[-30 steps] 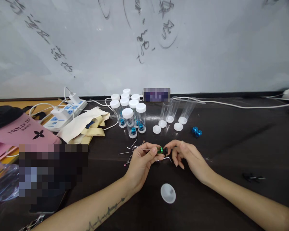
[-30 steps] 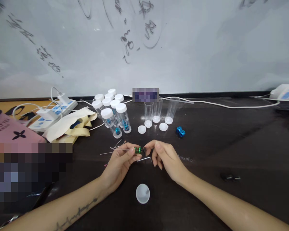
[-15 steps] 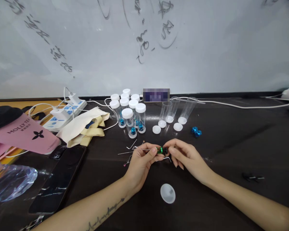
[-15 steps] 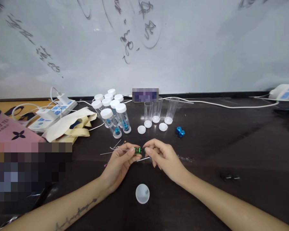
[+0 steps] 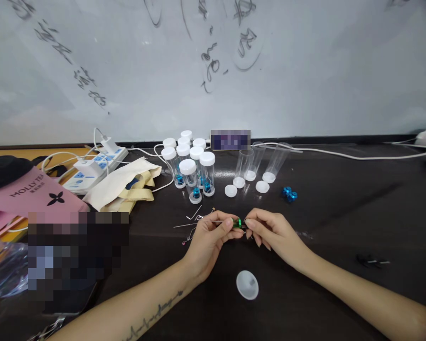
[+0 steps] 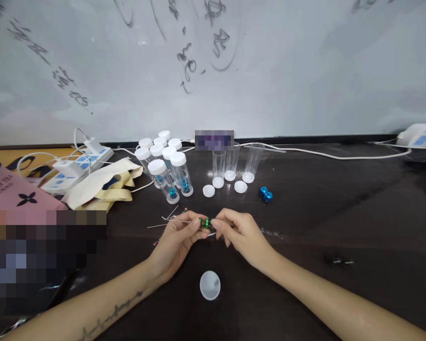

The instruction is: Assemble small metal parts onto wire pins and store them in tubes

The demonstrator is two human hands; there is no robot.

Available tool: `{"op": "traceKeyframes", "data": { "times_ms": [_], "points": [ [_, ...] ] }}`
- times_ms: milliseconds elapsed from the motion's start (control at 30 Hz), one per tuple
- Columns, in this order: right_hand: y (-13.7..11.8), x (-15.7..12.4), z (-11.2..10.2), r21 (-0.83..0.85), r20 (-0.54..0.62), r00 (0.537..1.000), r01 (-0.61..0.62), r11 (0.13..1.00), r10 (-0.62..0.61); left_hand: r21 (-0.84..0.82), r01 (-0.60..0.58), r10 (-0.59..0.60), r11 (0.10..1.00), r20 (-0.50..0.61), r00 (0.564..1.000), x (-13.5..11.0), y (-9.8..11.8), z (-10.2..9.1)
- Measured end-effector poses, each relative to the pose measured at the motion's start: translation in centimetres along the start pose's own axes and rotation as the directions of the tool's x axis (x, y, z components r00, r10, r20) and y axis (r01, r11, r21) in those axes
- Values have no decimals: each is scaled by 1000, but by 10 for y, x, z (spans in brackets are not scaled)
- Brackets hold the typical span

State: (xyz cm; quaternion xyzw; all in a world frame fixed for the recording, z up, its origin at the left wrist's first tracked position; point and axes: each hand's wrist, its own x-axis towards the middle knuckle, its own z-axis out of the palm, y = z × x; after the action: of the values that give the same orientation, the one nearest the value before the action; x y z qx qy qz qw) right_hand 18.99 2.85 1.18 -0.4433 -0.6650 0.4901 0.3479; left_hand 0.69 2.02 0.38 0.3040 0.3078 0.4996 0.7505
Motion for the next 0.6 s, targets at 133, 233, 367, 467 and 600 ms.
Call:
{"op": "traceKeyframes", "data": {
  "times_ms": [133,233,367,467,600],
  "points": [
    [0,0,-1,-66,25,1000,11,998,-9,-1,0,0,1000,-9,1000,0,1,0],
    [0,0,0,-18,22,1000,11,1000,-11,1,3,-3,1000,-17,1000,0,1,0],
    [2,0,1,40,-2,1000,0,999,0,3,2,-2,1000,-30,1000,1,1,1],
    [5,0,-1,31,-9,1000,4,1000,-4,3,1,-1,1000,-31,1000,1,1,0],
    [7,-1,-2,20,-24,1000,9,1000,-9,-2,6,-6,1000,-25,1000,0,0,-1]
  ]
}}
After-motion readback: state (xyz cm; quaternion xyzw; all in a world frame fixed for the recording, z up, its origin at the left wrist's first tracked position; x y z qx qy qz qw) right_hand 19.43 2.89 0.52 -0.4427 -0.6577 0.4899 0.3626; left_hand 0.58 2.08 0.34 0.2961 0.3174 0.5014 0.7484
